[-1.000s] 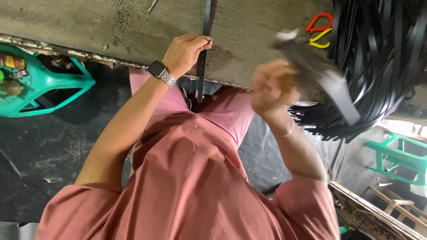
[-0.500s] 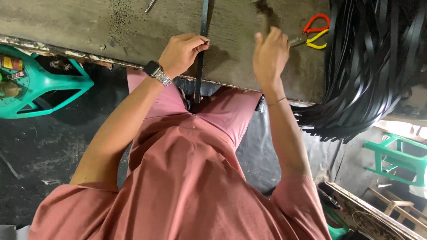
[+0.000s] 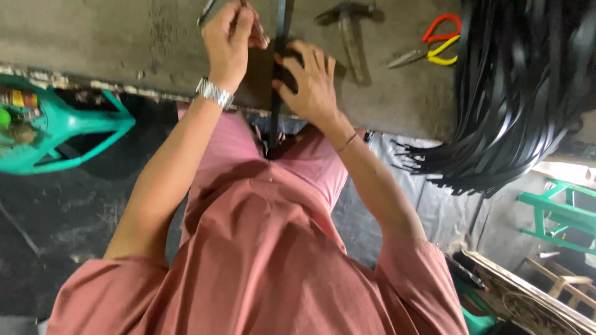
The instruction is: Punching a series of holes into a black leather strap using a hand punch and a hammer on a workbench.
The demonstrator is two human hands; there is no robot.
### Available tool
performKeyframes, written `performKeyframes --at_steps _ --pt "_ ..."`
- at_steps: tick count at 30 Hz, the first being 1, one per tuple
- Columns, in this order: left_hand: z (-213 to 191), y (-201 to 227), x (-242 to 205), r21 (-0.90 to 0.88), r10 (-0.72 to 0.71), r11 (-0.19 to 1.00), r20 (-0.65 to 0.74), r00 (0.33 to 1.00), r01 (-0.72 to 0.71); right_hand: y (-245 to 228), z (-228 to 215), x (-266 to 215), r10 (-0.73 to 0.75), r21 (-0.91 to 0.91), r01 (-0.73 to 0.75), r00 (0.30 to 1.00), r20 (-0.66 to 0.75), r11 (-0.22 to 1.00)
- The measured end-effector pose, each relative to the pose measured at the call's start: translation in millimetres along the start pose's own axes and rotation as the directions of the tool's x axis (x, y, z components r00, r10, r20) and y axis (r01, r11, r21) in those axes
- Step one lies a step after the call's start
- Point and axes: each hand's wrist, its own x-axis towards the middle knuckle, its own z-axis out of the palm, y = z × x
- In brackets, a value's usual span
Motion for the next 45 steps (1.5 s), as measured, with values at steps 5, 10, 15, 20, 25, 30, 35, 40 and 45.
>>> performKeyframes --at_steps 5,10,15,20,25,30,35,40,45 --pt "-5 -5 -17 0.391 0.097 0.91 0.126 0.987 -0.139 -5 4 -20 0.083 0.07 -0.087 0.995 0.059 0.994" --pt "-7 1 -28 0.451 0.055 0.879 0.233 0.971 -0.158 -8 -4 -14 0.104 0.084 -0.113 0.989 0.101 0.99" --pt "-4 2 -29 0.453 0.056 0.871 0.292 0.955 -0.19 -8 -9 -11 0.09 0.09 -0.101 0.989 0.117 0.991" --pt "-2 0 -28 0.47 0.053 0.86 0.306 0.951 -0.2 -7 -8 -11 0.1 0.106 -0.113 0.988 0.12 0.988" --pt "-2 0 -27 0.464 0.059 0.861 0.315 0.947 -0.208 -7 -9 -11 0.092 0.099 -0.105 0.987 0.129 0.989" --pt "-1 0 -27 0.478 0.053 0.852 0.325 0.944 -0.212 -8 -9 -11 0.09 0.096 -0.101 0.99 0.112 0.99" --pt "-2 0 -26 0.487 0.079 0.837 0.345 0.935 -0.25 -7 -9 -11 0.089 0.104 -0.101 0.989 0.119 0.989" --pt "-2 -1 -28 0.484 0.069 0.842 0.344 0.936 -0.24 -8 -9 -11 0.093 0.097 -0.105 0.989 0.117 0.99" --pt "-1 -8 -31 0.47 0.106 0.835 0.371 0.922 -0.285 0 -6 -11 0.088 0.093 -0.097 0.991 0.098 0.991"
